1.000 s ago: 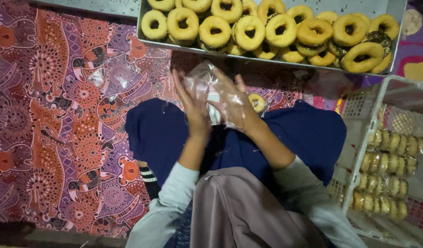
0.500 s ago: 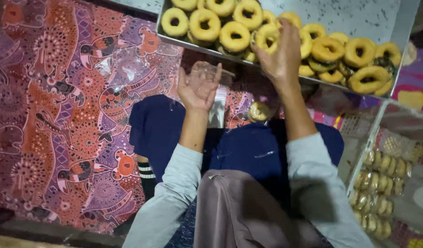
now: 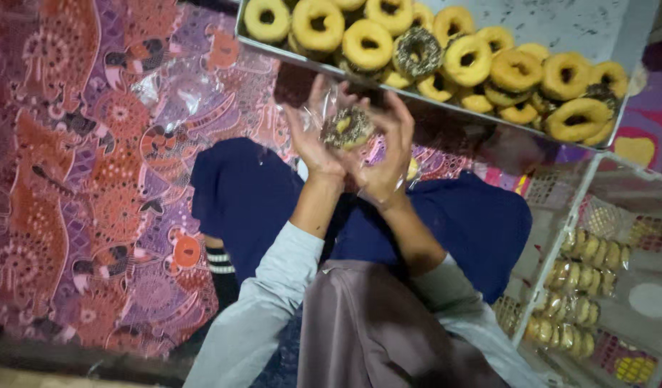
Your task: The person sits on a patterned mat and repeatedly picks donuts from a metal tray, places them into small clear plastic bags, and sets the packaged donuts into a white plastic crate. The person handles both plain and chocolate-sprinkled donuts.
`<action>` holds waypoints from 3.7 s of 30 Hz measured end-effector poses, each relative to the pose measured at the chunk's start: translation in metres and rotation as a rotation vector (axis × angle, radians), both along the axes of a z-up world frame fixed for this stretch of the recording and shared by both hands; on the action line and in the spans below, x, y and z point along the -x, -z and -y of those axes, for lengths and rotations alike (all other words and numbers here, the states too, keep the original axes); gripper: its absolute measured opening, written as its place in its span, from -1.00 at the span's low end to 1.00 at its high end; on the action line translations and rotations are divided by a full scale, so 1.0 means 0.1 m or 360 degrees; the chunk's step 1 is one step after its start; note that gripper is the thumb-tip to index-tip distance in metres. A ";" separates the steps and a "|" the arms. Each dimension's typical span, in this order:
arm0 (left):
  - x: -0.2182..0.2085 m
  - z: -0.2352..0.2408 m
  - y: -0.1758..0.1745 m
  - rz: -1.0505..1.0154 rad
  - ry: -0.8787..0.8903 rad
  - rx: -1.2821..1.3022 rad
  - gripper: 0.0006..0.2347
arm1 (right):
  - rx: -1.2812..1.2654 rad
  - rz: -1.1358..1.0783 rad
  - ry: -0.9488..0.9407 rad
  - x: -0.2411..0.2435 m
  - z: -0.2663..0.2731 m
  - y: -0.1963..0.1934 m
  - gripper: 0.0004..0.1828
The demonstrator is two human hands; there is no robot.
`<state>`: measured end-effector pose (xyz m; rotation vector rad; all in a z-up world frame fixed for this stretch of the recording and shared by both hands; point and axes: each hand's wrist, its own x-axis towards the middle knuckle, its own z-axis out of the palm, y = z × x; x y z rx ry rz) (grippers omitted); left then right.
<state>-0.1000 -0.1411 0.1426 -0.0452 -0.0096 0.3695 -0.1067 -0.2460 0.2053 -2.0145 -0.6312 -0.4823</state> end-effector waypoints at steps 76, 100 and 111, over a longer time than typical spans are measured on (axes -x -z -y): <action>2.43 -0.76 0.52 -0.1477 -0.0206 -0.1726 -0.84 | -0.0305 -0.1743 -0.1193 1.04 -0.33 0.94 -0.45; 2.35 -1.06 0.32 -0.1082 0.0363 -0.1582 -0.61 | -0.0981 -0.2432 -0.1400 0.75 -0.67 1.07 -0.30; 2.41 -1.02 0.51 -0.1248 0.0136 -0.1399 -0.90 | -0.0575 -0.2187 -0.1041 1.00 -0.21 1.39 -0.67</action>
